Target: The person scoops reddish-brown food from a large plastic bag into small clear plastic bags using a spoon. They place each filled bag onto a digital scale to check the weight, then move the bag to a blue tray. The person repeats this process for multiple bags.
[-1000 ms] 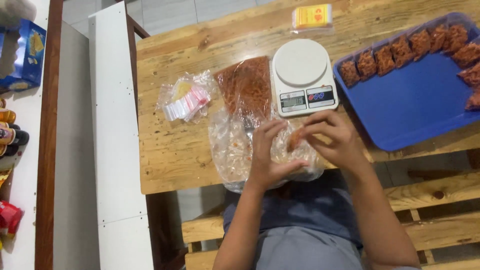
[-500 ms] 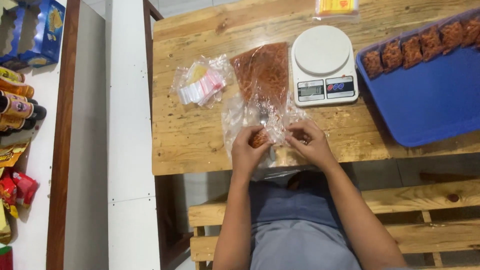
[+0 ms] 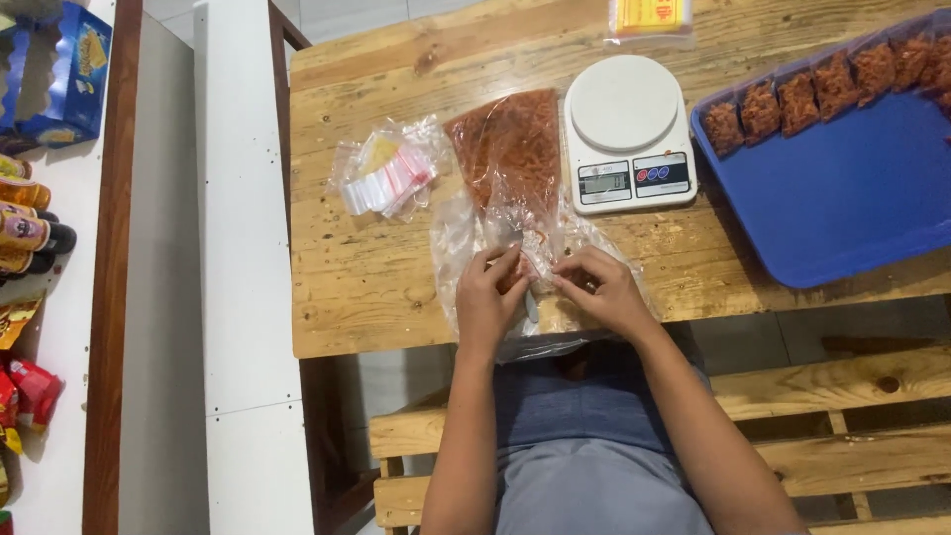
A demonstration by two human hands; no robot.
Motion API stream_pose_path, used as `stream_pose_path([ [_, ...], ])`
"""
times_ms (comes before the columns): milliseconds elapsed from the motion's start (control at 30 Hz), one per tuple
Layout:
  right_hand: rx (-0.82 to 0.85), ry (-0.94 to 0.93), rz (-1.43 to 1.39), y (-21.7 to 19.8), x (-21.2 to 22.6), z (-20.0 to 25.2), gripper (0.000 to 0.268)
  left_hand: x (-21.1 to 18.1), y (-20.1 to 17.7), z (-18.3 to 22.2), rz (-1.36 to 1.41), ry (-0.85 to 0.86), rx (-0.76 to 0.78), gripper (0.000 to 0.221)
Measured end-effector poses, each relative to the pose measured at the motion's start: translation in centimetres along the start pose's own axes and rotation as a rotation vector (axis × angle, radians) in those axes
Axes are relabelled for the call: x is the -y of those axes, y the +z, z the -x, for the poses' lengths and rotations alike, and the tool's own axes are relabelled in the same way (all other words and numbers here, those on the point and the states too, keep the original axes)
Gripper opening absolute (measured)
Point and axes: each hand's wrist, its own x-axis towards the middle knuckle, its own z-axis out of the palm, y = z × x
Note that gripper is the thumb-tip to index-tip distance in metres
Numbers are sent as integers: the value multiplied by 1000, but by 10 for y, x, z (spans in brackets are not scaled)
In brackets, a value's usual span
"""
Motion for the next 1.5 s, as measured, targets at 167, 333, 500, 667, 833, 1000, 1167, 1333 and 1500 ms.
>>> stream_pose_path([
  [167,11,5,21,-2,3,0,14,-12,-8,-2,-66,28,18,45],
  [333,21,1,21,-1,6,1,14,-4,3,0,-59,53,35,51],
  [500,9,6,19,0,2,2,21,-17,-4,0,-83,123,49,47],
  [667,26,1,13,-1,0,0,23,-16,-2,-2,-104,68,31,46],
  [833,24,4,-3,-1,2,1,21,-17,-2,-4,-135,10,8,38],
  [1000,26,9,-7,-2,4,0,18,-22,-4,-5,-36,-19,-52,37],
  [1167,10,8,-46,-2,0,2,18,-11,3,0,164,-8,-73,36],
  [1333,-18,13,-78,-7,7,-1,20,-26,-9,3,480,-35,-16,36],
  [1500,-19,5,-131,-12,19,-3,23,-51,-22,7,1118,-311,130,59],
])
